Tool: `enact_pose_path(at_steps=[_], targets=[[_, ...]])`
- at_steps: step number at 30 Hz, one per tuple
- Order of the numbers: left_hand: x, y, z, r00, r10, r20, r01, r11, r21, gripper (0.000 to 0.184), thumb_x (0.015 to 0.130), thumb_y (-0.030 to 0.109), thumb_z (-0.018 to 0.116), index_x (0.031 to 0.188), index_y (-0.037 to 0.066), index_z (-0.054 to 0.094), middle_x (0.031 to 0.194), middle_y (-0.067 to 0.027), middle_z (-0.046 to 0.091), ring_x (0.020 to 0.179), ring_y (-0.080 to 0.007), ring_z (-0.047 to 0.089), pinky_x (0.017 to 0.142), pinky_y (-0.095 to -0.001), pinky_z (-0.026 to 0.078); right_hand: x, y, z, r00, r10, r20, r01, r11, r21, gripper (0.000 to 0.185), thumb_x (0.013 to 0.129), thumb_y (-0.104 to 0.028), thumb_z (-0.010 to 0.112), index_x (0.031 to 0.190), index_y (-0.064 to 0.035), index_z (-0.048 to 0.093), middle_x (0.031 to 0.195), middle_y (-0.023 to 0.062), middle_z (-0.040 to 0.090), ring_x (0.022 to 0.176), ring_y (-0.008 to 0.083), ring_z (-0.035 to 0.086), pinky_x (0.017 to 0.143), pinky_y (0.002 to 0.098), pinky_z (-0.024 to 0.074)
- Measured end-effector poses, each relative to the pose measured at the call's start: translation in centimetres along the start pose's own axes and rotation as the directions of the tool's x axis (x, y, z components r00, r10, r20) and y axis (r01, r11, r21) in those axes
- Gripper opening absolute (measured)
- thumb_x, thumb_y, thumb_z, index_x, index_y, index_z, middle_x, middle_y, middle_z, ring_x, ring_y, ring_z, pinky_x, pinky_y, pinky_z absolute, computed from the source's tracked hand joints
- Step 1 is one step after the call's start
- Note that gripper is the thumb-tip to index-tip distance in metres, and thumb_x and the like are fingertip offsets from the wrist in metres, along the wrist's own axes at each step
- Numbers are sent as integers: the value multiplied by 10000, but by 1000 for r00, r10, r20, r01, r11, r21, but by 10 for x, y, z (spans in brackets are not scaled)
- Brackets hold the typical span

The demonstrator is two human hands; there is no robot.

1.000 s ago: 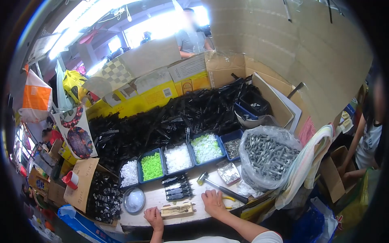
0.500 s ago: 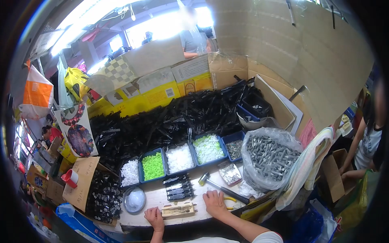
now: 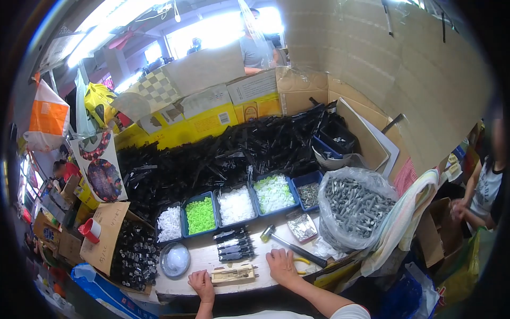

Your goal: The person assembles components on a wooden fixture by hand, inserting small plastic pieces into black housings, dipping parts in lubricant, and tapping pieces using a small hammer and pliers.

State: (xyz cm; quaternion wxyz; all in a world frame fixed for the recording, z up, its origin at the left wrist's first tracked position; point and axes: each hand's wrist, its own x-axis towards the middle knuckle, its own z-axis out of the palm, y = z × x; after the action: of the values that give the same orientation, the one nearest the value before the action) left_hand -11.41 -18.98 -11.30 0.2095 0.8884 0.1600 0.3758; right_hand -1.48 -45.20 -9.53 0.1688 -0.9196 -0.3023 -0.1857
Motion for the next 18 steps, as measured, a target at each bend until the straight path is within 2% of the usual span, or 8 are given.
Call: enact_pose_path(at_steps=[7, 10, 12, 13, 15, 16, 17, 18], targets=[[2, 4, -3, 999, 6, 35, -6, 1000, 8, 95, 733, 91, 577, 810, 82, 633, 811, -55, 551, 828, -253, 481, 754, -418, 318, -1, -1, 0, 1000, 13, 25, -13, 1000, -8, 319, 661, -56, 517, 975, -60, 573, 958, 93, 514, 891, 261, 453, 769, 442, 300], [5, 7, -3, 999, 37, 30, -38, 999, 33, 69, 753, 64, 581, 802, 76, 628, 804, -46, 545, 820, -229, 484, 748, -373, 323, 4, -1, -3, 999, 22, 30, -22, 1000, -10, 327, 665, -47, 512, 987, -60, 570, 960, 94, 514, 899, 263, 452, 776, 435, 302], [4, 9, -6, 999, 38, 25, -38, 999, 26, 74, 762, 64, 570, 815, 72, 622, 812, -53, 545, 824, -235, 480, 756, -374, 323, 3, -2, -8, 992, -4, -124, 9, 999, 38, 236, 709, -43, 494, 939, -51, 545, 925, 100, 514, 866, 250, 460, 752, 403, 314], [4, 8, -6, 998, 37, 42, -38, 999, 32, 81, 770, 67, 562, 827, 71, 619, 821, -54, 546, 832, -238, 478, 767, -376, 323, 3, -3, -12, 992, 40, -116, -36, 999, 39, 236, 709, -43, 494, 939, -51, 545, 925, 100, 514, 866, 250, 460, 752, 403, 314], [3, 3, -3, 997, 46, 61, -48, 999, 22, 80, 773, 71, 560, 827, 71, 619, 822, -54, 548, 835, -237, 478, 769, -375, 323, 14, 4, -24, 936, 106, -336, -45, 982, 184, 231, 734, -38, 483, 957, -31, 544, 882, 100, 529, 827, 245, 487, 733, 396, 334], [2, 2, -2, 999, 27, 35, -28, 999, 24, 79, 776, 74, 558, 826, 70, 618, 824, -54, 550, 838, -235, 479, 772, -375, 323, 27, 11, -48, 909, 97, -405, -19, 981, 193, 247, 757, -36, 479, 995, -8, 535, 840, 98, 535, 797, 249, 508, 709, 393, 351], [1, 3, -2, 999, 25, 39, -26, 999, 27, 79, 776, 74, 558, 826, 70, 618, 824, -54, 550, 838, -235, 479, 772, -375, 323, 34, 28, -56, 927, 104, -359, -38, 982, 186, 231, 768, -38, 503, 987, 20, 549, 877, 135, 552, 791, 287, 515, 702, 408, 380], [2, 5, -3, 999, 25, 36, -26, 1000, 14, 91, 768, 82, 554, 826, 66, 621, 826, -65, 558, 839, -252, 481, 770, -394, 325, 45, 42, -68, 894, 186, -408, -115, 975, 192, 236, 797, -16, 482, 1020, 37, 536, 826, 146, 564, 722, 291, 534, 636, 392, 401]])
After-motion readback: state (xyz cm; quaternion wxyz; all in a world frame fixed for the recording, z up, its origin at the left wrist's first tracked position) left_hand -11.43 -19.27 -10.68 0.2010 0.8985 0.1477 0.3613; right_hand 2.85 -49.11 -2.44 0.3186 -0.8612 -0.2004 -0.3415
